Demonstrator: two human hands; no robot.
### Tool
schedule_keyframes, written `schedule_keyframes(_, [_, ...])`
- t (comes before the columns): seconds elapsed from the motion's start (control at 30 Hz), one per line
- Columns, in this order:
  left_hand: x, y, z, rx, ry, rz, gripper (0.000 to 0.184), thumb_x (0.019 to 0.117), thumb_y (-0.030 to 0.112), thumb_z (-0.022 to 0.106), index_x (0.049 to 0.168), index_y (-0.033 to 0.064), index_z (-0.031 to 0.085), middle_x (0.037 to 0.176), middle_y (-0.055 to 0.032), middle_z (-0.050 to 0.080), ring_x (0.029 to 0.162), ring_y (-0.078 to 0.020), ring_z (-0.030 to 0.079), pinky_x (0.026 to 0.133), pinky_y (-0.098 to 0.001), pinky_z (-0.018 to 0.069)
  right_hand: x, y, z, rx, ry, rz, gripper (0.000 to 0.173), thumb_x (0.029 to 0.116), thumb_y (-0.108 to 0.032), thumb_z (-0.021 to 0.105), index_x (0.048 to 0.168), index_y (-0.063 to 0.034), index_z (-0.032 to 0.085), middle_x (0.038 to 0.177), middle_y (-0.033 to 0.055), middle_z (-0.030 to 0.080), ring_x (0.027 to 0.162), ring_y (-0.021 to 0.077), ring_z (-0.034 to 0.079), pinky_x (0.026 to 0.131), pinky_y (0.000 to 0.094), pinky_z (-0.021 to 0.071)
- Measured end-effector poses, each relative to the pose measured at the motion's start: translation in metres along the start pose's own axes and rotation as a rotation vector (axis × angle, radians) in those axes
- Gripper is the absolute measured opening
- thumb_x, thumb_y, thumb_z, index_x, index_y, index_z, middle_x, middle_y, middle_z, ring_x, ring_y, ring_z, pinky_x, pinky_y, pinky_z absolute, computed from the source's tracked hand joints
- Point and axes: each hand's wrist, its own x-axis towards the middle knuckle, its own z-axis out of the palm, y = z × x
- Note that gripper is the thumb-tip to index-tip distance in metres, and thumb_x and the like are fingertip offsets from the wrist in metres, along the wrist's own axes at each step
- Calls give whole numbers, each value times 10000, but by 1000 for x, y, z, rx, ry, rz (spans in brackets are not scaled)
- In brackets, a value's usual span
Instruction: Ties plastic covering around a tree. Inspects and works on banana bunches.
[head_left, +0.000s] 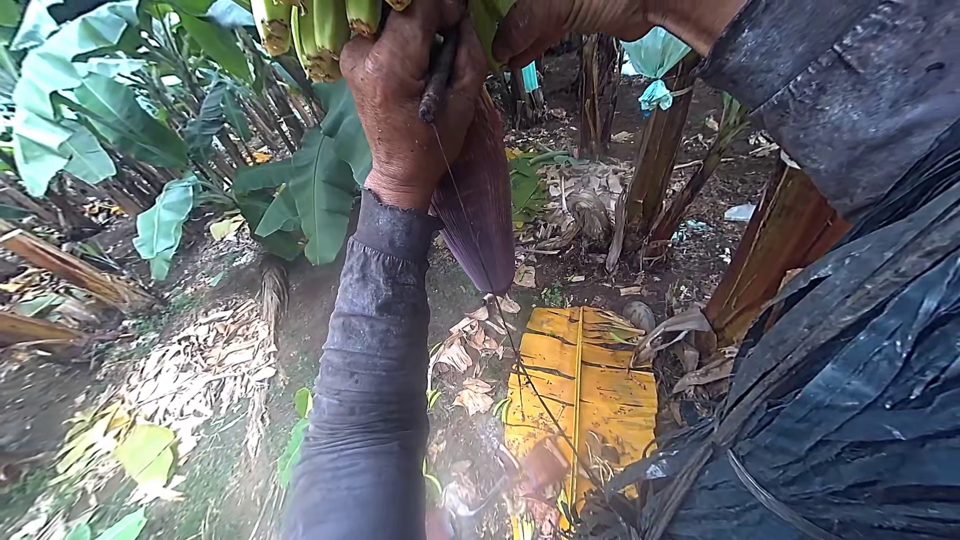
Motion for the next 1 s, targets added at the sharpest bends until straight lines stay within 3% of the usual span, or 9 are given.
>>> schedule_keyframes(0.13, [-2, -3, 3, 6, -25, 4, 107, 881, 123, 728, 831, 51, 790, 755, -70, 744, 656, -85, 670, 596, -272, 498, 19, 14, -2, -28, 73, 94, 238, 896, -148, 765, 1111, -64, 707, 1019, 69, 741, 932, 150, 743, 832, 303, 641])
schedule_keyframes(0.37, [-2, 0, 5, 24, -58, -28, 114, 893, 131, 720, 846, 61, 796, 768, -61, 750, 676, -84, 676, 630, -274, 510, 6, -4, 7, -62, 134, 138, 192, 880, -98, 749, 1060, -49, 703, 968, 58, 737, 895, 127, 739, 817, 275, 630])
schedule_keyframes(0.43, [-1, 0, 4, 20, -77, -29, 115, 889, 136, 721, 839, 65, 796, 770, -61, 750, 684, -82, 676, 640, -276, 509, 9, 5, 2, -24, 85, 78, 220, 903, -104, 742, 1101, -21, 690, 995, 82, 740, 912, 150, 746, 822, 293, 642])
schedule_keyframes(0.57, [-1, -1, 0, 3, -77, -15, 110, 877, 138, 726, 834, 66, 797, 770, -61, 752, 685, -78, 678, 630, -271, 503, -2, -8, 15, -66, 153, 115, 202, 862, -77, 744, 1055, -49, 692, 909, 16, 723, 823, 55, 721, 736, 200, 613])
schedule_keyframes(0.67, [-3, -5, 0, -27, -44, 4, 105, 886, 127, 734, 851, 51, 798, 779, -78, 753, 694, -91, 687, 633, -274, 514, 7, 3, 5, -7, 93, 85, 269, 890, -113, 764, 1133, -23, 692, 1022, 86, 746, 926, 141, 749, 820, 286, 645])
schedule_keyframes(0.73, [-2, -6, -1, -29, -60, 10, 110, 896, 130, 733, 866, 48, 800, 790, -84, 756, 705, -99, 693, 639, -278, 520, 11, 5, 5, -7, 90, 70, 266, 880, -130, 773, 1113, -31, 694, 998, 76, 744, 900, 135, 746, 801, 287, 644])
schedule_keyframes(0.8, [-1, -4, -2, 13, -84, 5, 123, 898, 141, 717, 854, 58, 796, 786, -76, 756, 698, -98, 689, 638, -286, 513, 4, -3, 13, -55, 129, 85, 218, 855, -132, 762, 1054, -64, 705, 913, 12, 718, 824, 56, 707, 740, 208, 609])
schedule_keyframes(1.0, [-1, -3, -4, 7, -56, 15, 121, 874, 116, 706, 799, 45, 769, 732, -81, 729, 652, -98, 658, 608, -284, 481, -46, -86, 53, -100, 305, 286, 224, 900, 30, 696, 1116, -21, 665, 990, 41, 716, 878, 61, 725, 817, 186, 603])
